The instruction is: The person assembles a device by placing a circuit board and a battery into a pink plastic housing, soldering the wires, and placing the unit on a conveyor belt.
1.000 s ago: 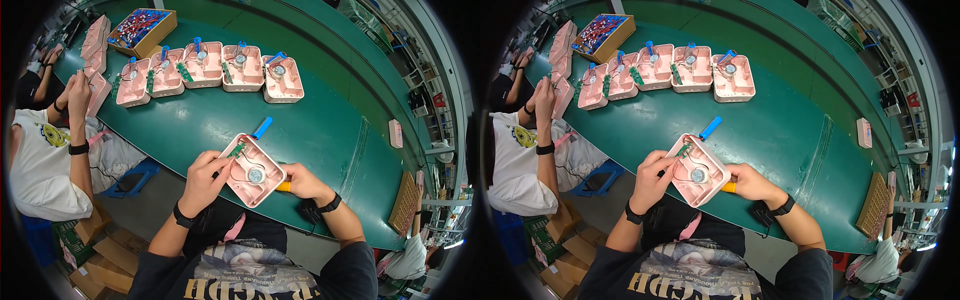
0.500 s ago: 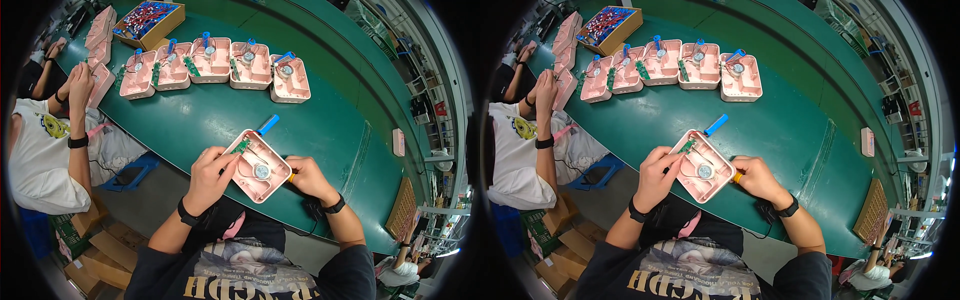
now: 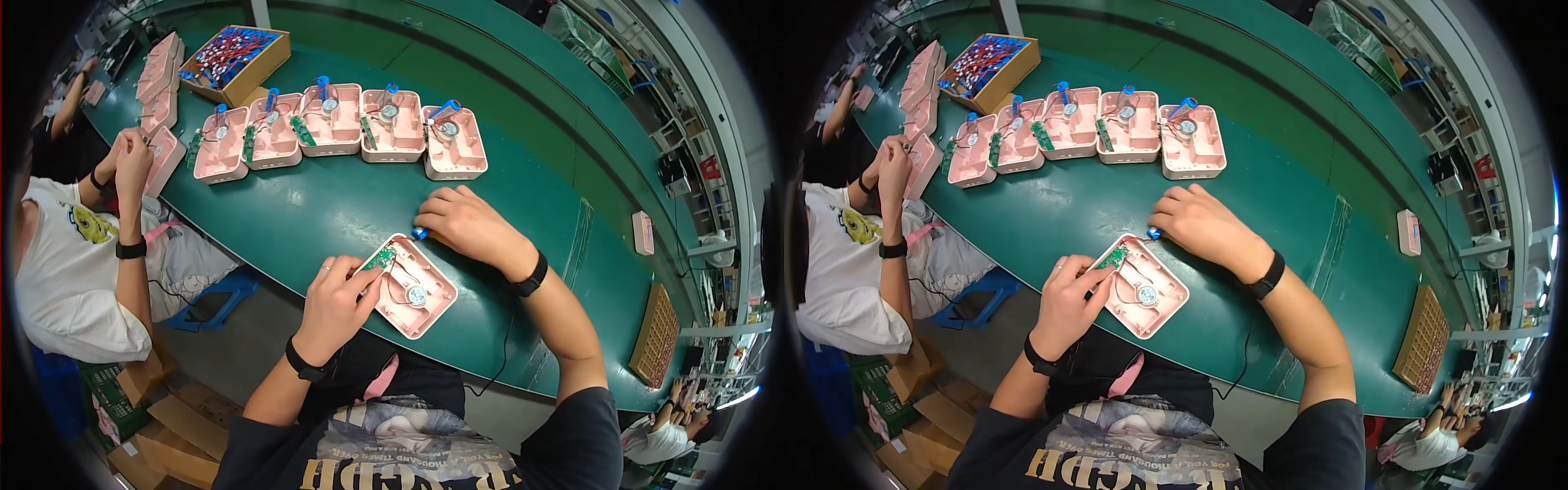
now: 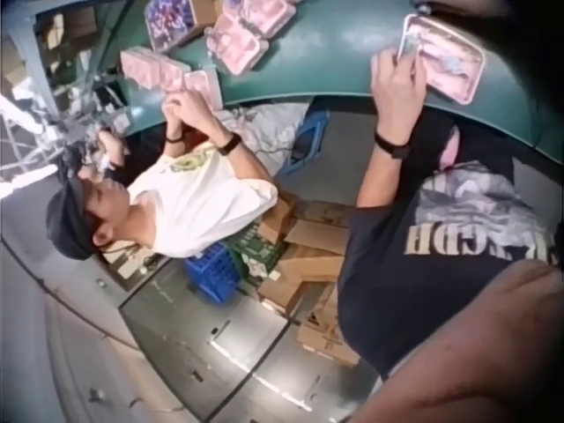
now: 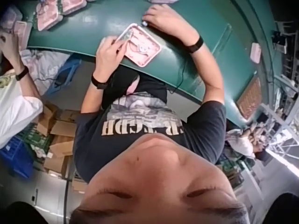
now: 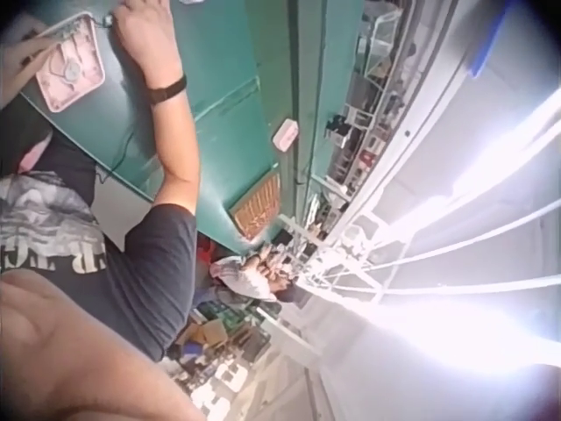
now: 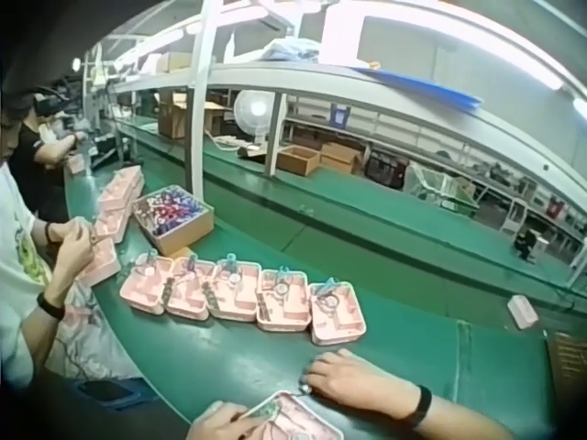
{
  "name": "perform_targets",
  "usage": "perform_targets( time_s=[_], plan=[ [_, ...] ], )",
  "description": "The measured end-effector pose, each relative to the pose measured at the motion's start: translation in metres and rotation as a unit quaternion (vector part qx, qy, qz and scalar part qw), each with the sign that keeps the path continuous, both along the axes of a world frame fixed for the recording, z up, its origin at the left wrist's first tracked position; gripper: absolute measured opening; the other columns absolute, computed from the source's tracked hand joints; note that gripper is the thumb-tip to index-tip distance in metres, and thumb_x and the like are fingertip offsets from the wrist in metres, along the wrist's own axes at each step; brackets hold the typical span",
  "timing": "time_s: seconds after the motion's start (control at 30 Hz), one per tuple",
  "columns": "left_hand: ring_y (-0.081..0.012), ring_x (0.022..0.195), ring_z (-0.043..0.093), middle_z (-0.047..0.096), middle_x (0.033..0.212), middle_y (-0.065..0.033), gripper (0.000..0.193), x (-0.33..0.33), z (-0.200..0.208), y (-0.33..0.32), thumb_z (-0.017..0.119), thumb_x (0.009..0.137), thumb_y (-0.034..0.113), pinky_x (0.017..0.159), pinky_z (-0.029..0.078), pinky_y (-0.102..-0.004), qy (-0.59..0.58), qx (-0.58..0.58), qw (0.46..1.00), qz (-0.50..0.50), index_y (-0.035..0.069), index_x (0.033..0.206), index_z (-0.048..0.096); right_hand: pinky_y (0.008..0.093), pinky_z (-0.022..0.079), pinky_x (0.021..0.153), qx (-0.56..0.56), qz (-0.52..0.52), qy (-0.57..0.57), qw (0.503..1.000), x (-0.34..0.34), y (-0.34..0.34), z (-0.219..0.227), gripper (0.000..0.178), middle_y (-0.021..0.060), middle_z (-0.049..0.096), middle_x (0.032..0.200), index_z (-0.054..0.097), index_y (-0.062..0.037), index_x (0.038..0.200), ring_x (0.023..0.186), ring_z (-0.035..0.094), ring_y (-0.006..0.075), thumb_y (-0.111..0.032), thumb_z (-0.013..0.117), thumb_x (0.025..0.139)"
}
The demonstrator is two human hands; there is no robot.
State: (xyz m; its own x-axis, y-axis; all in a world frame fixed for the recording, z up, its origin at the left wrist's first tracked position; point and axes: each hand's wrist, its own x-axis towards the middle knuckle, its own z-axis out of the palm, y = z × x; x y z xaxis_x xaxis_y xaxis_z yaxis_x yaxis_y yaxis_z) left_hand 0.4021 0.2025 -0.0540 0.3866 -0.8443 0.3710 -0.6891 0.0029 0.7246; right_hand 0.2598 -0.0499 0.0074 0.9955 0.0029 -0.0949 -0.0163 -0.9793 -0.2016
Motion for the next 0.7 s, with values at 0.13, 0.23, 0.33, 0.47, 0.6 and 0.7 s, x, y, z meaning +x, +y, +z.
perform_targets(
  time_s=[0.13, 0.23, 0.33, 0.47, 0.6, 0.7],
  plan=[
    [-0.0292, 0.083, 0.064, 0.066, 0.095, -0.0101, 0.015, -0.001, 0.002, 0.002, 0.082, 0.089, 0.007, 0.073, 0.055, -0.041, -0.004, -0.005, 1.0, 0.02, 0.002, 0.102, 0.081, 0.0428, 0.056, 0.088, 0.05, -0.07, -0.04, 0.996, -0.021, -0.014, 0.009, 0.036, 0.0099, 0.073, 0.112, 0.077, -0.0074, 0.127, 0.1, 0.07, 0.0307, -0.012, 0.08, 0.091],
    [-0.0289, 0.08, 0.064, 0.064, 0.092, -0.0098, 0.014, -0.001, -0.001, 0.002, 0.082, 0.088, 0.008, 0.072, 0.055, -0.041, -0.008, -0.01, 0.999, 0.037, 0.002, 0.1, 0.081, 0.0418, 0.057, 0.083, 0.201, -0.154, -0.031, 0.967, -0.024, 0.025, 0.036, 0.033, 0.0112, 0.072, 0.108, 0.078, -0.0061, 0.122, 0.097, 0.07, 0.0308, -0.011, 0.081, 0.09],
    [-0.0286, 0.079, 0.064, 0.063, 0.09, -0.0094, 0.012, -0.004, -0.003, -0.002, 0.082, 0.087, 0.008, 0.071, 0.055, -0.0409, -0.012, -0.019, 0.999, 0.044, 0.002, 0.098, 0.081, 0.0409, 0.057, 0.078, 0.232, -0.2, -0.069, 0.949, -0.026, 0.064, 0.031, 0.03, 0.012, 0.071, 0.103, 0.078, -0.0048, 0.119, 0.093, 0.07, 0.0311, -0.01, 0.081, 0.09],
    [-0.0282, 0.079, 0.063, 0.062, 0.089, -0.0091, 0.011, -0.005, -0.005, -0.002, 0.082, 0.087, 0.008, 0.071, 0.054, -0.0408, -0.014, -0.02, 0.998, 0.053, 0.002, 0.096, 0.08, 0.0407, 0.056, 0.073, 0.135, -0.197, -0.143, 0.961, -0.024, 0.09, 0.011, 0.028, 0.012, 0.07, 0.097, 0.079, -0.0033, 0.116, 0.089, 0.069, 0.0323, -0.007, 0.08, 0.088],
    [-0.0275, 0.078, 0.063, 0.062, 0.089, -0.0087, 0.011, -0.005, -0.004, -0.003, 0.082, 0.086, 0.008, 0.07, 0.054, -0.0403, -0.012, -0.02, 0.999, 0.044, 0.002, 0.096, 0.08, 0.0425, 0.055, 0.076, 0.062, -0.206, -0.105, 0.971, -0.021, 0.093, 0.006, 0.032, 0.0116, 0.068, 0.094, 0.079, -0.003, 0.117, 0.087, 0.067, 0.0334, -0.004, 0.08, 0.085],
    [-0.0268, 0.077, 0.063, 0.062, 0.088, -0.008, 0.011, -0.005, -0.006, -0.002, 0.083, 0.086, 0.008, 0.07, 0.054, -0.04, -0.02, -0.024, 0.998, 0.049, 0.003, 0.095, 0.08, 0.0437, 0.054, 0.078, 0.005, -0.187, -0.077, 0.979, -0.017, 0.095, 0.01, 0.035, 0.0114, 0.068, 0.094, 0.079, -0.003, 0.117, 0.085, 0.067, 0.0332, -0.003, 0.08, 0.082]
  ],
)
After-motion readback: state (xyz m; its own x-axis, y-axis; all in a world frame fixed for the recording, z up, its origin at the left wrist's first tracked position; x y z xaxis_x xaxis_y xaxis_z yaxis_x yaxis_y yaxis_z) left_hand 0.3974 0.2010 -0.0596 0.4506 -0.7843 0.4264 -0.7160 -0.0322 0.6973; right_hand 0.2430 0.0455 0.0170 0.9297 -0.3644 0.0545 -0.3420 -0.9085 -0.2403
